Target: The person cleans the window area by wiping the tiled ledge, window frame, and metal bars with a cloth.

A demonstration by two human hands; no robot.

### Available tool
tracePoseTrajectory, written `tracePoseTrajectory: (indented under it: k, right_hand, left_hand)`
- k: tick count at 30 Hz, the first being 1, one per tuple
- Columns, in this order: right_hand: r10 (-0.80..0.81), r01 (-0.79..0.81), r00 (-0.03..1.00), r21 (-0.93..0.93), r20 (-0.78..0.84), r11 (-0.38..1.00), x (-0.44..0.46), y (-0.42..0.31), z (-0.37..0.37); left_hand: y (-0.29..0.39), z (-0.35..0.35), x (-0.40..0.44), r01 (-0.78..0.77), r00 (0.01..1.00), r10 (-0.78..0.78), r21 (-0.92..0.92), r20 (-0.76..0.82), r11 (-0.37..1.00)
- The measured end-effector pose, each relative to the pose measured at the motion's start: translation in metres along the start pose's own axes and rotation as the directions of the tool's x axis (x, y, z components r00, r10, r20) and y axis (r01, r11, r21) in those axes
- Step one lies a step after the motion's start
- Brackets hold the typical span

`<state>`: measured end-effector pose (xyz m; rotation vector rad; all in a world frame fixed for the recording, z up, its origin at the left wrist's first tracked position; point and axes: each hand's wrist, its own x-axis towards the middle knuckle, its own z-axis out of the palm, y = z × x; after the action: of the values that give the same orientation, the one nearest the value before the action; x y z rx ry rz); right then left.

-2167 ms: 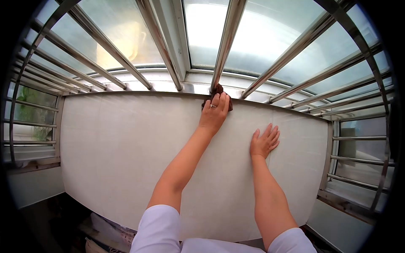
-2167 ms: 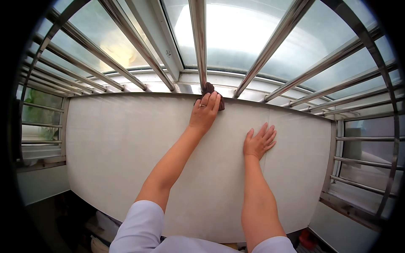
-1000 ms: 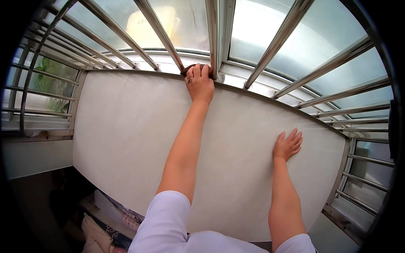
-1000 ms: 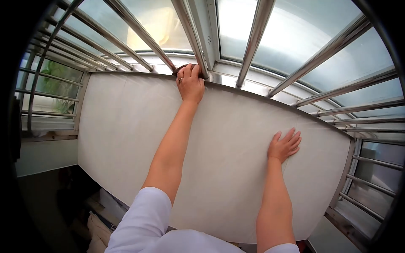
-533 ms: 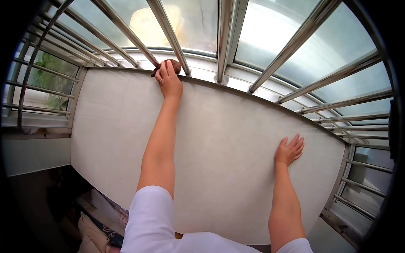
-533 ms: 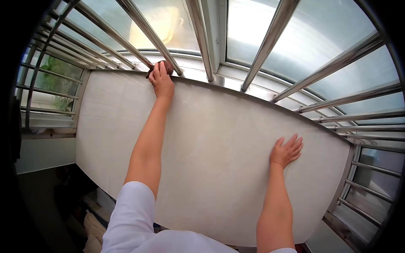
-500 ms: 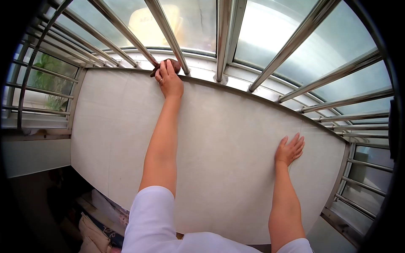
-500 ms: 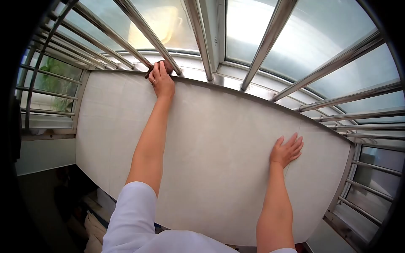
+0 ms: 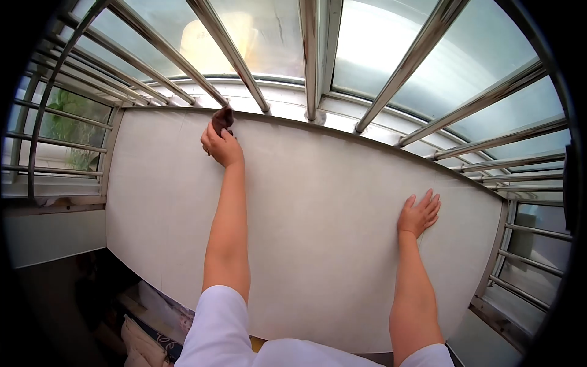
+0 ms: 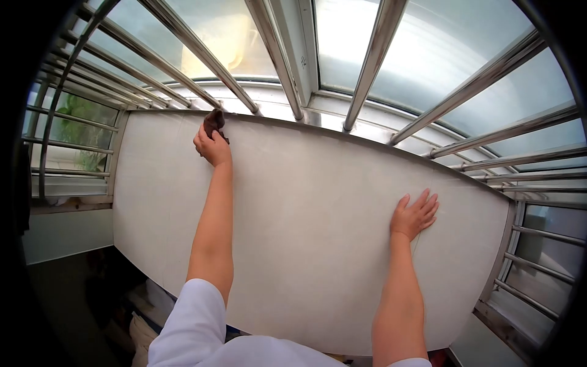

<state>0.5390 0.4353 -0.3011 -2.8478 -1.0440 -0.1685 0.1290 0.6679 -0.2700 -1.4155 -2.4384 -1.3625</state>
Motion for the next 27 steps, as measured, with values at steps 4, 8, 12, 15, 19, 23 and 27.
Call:
tracePoseTrajectory:
  k: [4, 8, 12, 15, 19, 23, 27]
  right_hand:
    - [0.001, -0.001, 1.000, 0.008, -0.015, 1.000, -0.001, -0.001, -0.002]
    - [-0.008, 0.009, 0.999, 0.014, -0.035, 1.000, 0.000, 0.001, 0.000]
    - [0.012, -0.013, 1.000, -0.056, -0.015, 0.998, 0.000, 0.000, 0.001]
    - [0.000, 0.000, 0.999, -0.002, -0.038, 1.000, 0.001, 0.003, 0.003]
    - [-0.043, 0.043, 0.997, 0.003, -0.061, 0.999, 0.005, 0.008, 0.012]
    - [-0.059, 0.055, 0.994, -0.046, -0.093, 0.997, 0.008, 0.015, 0.018]
    - [-0.071, 0.066, 0.995, -0.065, -0.077, 0.996, 0.011, 0.022, 0.024]
  left_hand:
    - [0.021, 0.032, -0.038, -0.248, 0.965, 0.181, 0.443, 0.188, 0.862]
    - [0.087, 0.031, -0.137, -0.456, 0.879, 0.372, 0.304, 0.297, 0.837]
    - [0.147, 0.014, -0.237, -0.580, 0.590, 0.619, -0.262, 0.517, 0.772]
    - [0.175, 0.012, -0.278, -0.504, 0.087, 0.875, -0.736, 0.477, 0.452]
    - [0.153, 0.010, -0.249, -0.647, 0.239, 0.837, -0.562, 0.492, 0.515]
    - [0.046, -0.020, -0.109, -0.681, 0.604, 0.653, -0.130, 0.456, 0.721]
    - [-0.095, -0.122, -0.003, -0.497, 0.847, 0.290, 0.466, 0.446, 0.732]
